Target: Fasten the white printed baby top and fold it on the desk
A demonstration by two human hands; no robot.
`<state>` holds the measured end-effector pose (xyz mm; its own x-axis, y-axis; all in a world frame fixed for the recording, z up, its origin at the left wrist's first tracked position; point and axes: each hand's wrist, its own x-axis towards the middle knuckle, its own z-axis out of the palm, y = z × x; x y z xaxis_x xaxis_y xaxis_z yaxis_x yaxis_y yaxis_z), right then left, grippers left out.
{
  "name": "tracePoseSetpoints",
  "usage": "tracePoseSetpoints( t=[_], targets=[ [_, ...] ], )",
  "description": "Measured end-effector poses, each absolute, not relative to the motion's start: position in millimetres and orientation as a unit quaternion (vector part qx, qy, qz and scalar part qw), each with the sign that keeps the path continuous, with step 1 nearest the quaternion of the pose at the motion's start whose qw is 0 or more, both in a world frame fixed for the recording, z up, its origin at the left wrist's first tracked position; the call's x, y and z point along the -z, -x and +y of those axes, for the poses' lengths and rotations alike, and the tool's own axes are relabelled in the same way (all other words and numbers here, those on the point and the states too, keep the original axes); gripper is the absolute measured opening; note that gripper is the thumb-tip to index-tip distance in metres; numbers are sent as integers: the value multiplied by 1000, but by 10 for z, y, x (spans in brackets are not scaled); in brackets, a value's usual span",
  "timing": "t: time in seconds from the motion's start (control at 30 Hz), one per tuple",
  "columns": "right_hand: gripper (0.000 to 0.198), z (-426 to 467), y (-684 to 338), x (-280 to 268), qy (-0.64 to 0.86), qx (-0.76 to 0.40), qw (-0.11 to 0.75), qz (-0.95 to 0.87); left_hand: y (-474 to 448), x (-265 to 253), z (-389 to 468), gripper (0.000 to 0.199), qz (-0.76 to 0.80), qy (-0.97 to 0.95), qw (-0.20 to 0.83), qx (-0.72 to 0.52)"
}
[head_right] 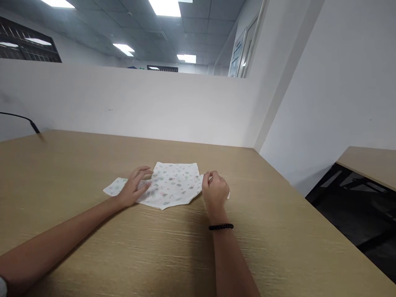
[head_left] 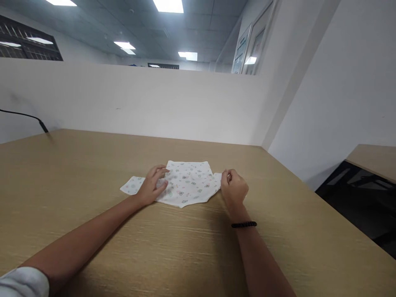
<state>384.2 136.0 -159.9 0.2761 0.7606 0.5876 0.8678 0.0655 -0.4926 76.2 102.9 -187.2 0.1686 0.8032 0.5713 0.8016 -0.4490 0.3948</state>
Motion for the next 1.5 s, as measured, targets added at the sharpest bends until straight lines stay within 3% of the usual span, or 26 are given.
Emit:
tracePoseSetpoints(
  t=[0.13, 0.23, 0.3, 0.4, 0.53, 0.77, 0.9, 1.03, 1.17, 1.27, 1.5],
  targets=[
    [41, 1469, -3878, 1695, 718, -60, 445, -532, -788, 1916, 1063, 74, 572, -794, 91, -185],
    [52, 1549, -3962, 1750, 752, -168, 420, -479, -742, 1856, 1049, 70, 561, -814, 110, -102],
    [45, 1574, -4014, 1746, 750, -187, 443, -454, -706, 1788, 1024, 66, 545, -825, 122, -84],
    [29, 1565, -4069, 1680, 721, -138, 533, -422, -659, 1716, 1000, 64, 531, -831, 143, -84],
    [36, 1531, -4104, 1601, 664, -38, 622, -412, -620, 1719, 1014, 63, 517, -839, 138, -102],
    [25, 1507, -4088, 1647, 724, 28, 606, -329, -598, 1785, 1025, 57, 482, -865, 85, -108],
    [34, 1491, -4075, 1655, 719, 100, 600, -337, -593, 1785, 1020, 60, 474, -871, 106, -73],
    [45, 1501, -3974, 1726, 653, 136, 497, -555, -599, 1753, 1014, 62, 468, -874, 120, -39],
    [59, 1447, -3751, 1854, 541, 39, 246, -803, -596, 1741, 1010, 64, 461, -879, 118, -32],
    [66, 1373, -3633, 1906, 518, -50, 89, -849, -590, 1745, 1009, 65, 465, -877, 116, -26],
    [77, 1341, -3765, 1724, 522, -163, -26, -837, -686, 1686, 936, 71, 435, -898, 69, -22]
  ],
)
